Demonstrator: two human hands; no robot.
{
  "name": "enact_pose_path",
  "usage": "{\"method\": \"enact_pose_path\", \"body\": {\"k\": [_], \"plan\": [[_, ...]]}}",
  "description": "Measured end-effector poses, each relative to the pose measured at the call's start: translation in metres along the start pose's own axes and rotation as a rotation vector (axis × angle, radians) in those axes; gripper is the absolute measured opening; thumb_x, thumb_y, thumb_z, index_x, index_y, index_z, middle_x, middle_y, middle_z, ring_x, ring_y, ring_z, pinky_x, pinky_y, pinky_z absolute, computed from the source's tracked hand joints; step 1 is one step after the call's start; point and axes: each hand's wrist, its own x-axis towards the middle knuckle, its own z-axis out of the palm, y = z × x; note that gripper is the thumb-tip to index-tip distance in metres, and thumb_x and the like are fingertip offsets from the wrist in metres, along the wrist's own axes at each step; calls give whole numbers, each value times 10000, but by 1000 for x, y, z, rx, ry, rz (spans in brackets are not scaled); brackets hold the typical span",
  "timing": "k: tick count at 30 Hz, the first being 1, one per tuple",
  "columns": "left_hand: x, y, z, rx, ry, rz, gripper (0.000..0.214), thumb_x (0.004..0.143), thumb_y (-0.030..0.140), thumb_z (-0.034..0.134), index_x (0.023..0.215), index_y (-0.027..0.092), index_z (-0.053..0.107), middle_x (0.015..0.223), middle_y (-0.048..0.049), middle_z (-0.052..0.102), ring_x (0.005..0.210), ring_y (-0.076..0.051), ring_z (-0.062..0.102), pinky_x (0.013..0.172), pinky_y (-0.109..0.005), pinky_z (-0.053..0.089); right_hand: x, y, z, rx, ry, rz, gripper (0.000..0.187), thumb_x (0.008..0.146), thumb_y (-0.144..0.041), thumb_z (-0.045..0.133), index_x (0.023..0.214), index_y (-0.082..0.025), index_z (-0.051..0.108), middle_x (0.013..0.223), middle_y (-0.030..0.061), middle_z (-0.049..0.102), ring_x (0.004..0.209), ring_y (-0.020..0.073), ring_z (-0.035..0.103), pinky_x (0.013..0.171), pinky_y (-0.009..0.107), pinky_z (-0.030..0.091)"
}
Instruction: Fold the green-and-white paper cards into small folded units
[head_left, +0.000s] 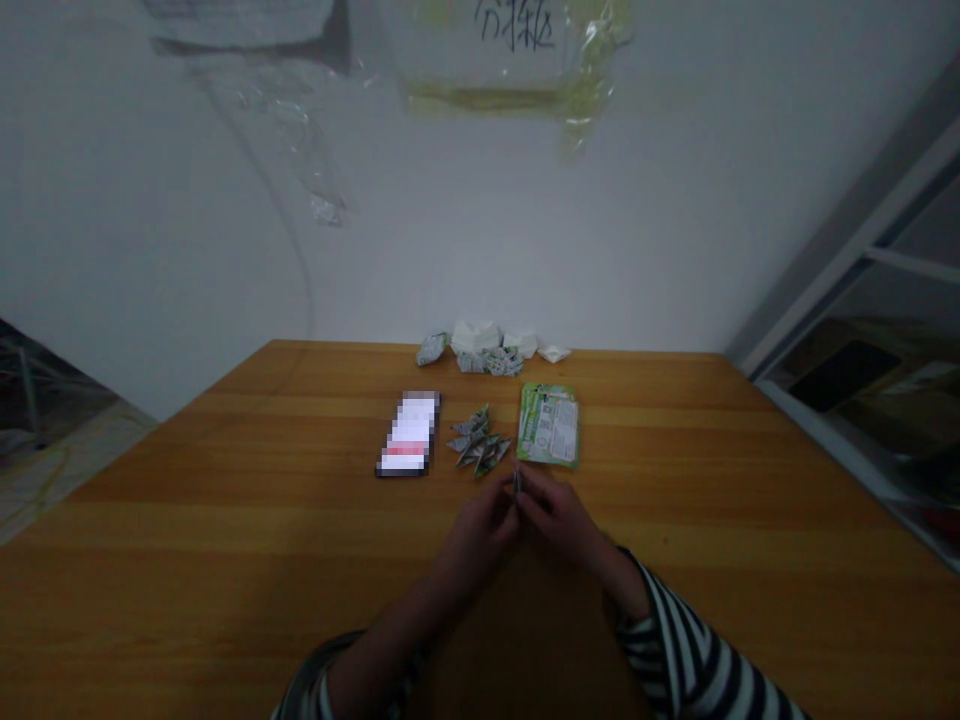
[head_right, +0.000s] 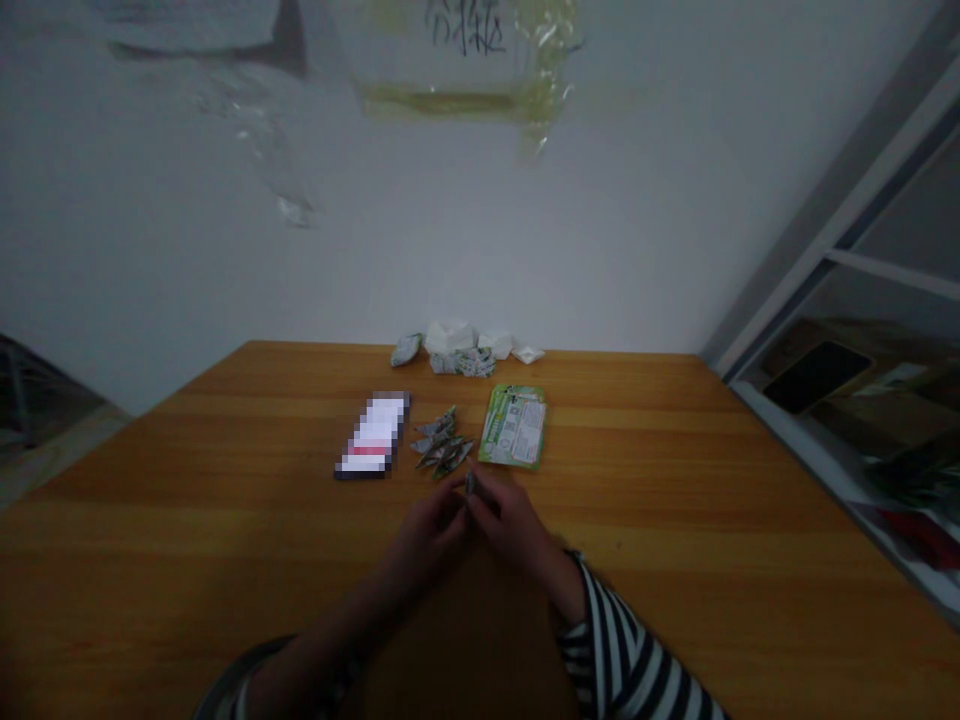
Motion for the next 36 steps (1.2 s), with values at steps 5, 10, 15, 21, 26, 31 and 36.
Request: {"method": "enact_pose_path", "body": {"k": [5, 10, 15, 21, 26, 31, 36], "plan": [[2, -1, -3, 107, 56, -28, 269, 837, 258, 560, 1097, 195, 587, 647, 15, 640, 588, -154, 583, 555, -221, 429, -6, -7, 7, -180, 33, -61, 534, 800, -127, 523, 1331, -193, 528, 1021, 102, 725, 858, 224, 668, 784, 347, 511], [7, 0, -6, -148, 144, -50, 128, 825, 287, 588, 893, 181, 562, 728, 0, 675, 672, -157, 636, 621, -233, 471, -4, -10, 6, -9, 244, 9, 297, 773, -102, 492, 874, -203, 752, 711, 38, 709, 651, 175, 641, 644, 285, 516], [9, 2, -6, -183, 164, -57, 176, 783, 286, 651, 907, 170, 605, 862, -56, 732, 804, -209, 682, 723, -298, 514, 0, -16, 8, 174, 191, 94, 249, 797, -197, 578, 1025, -196, 677, 910, 58, 711, 718, 172, 650, 623, 266, 531], [9, 0, -9, -15, 137, -73, 211, 758, 218, 633, 932, 138, 722, 925, -104, 756, 896, -269, 685, 828, -376, 508, -5, -25, 18, -67, 180, -70, 279, 819, -131, 534, 1037, -213, 688, 1015, 73, 717, 925, 215, 659, 846, 358, 503], [7, 6, -7, 87, 159, -34, 265, 728, 93, 554, 897, 160, 747, 871, -62, 761, 842, -255, 684, 788, -355, 514, -7, -30, 23, -95, 251, 43, 244, 775, -186, 612, 1014, -198, 657, 814, 38, 709, 669, 177, 634, 613, 269, 509], [6, 10, -4, 42, 216, 6, 290, 702, 115, 600, 964, 175, 709, 920, -63, 742, 878, -235, 668, 835, -351, 497, -10, -23, 25, -76, 308, -37, 189, 792, -135, 545, 876, -214, 695, 857, 50, 734, 734, 190, 673, 682, 296, 518], [6, 15, -1, -348, 4, -166, 281, 735, 274, 681, 983, 142, 696, 951, -95, 737, 913, -251, 667, 864, -372, 487, -9, -16, 18, 27, 409, 9, 152, 767, -116, 568, 760, -207, 690, 751, 40, 706, 697, 183, 651, 643, 281, 506]]}}
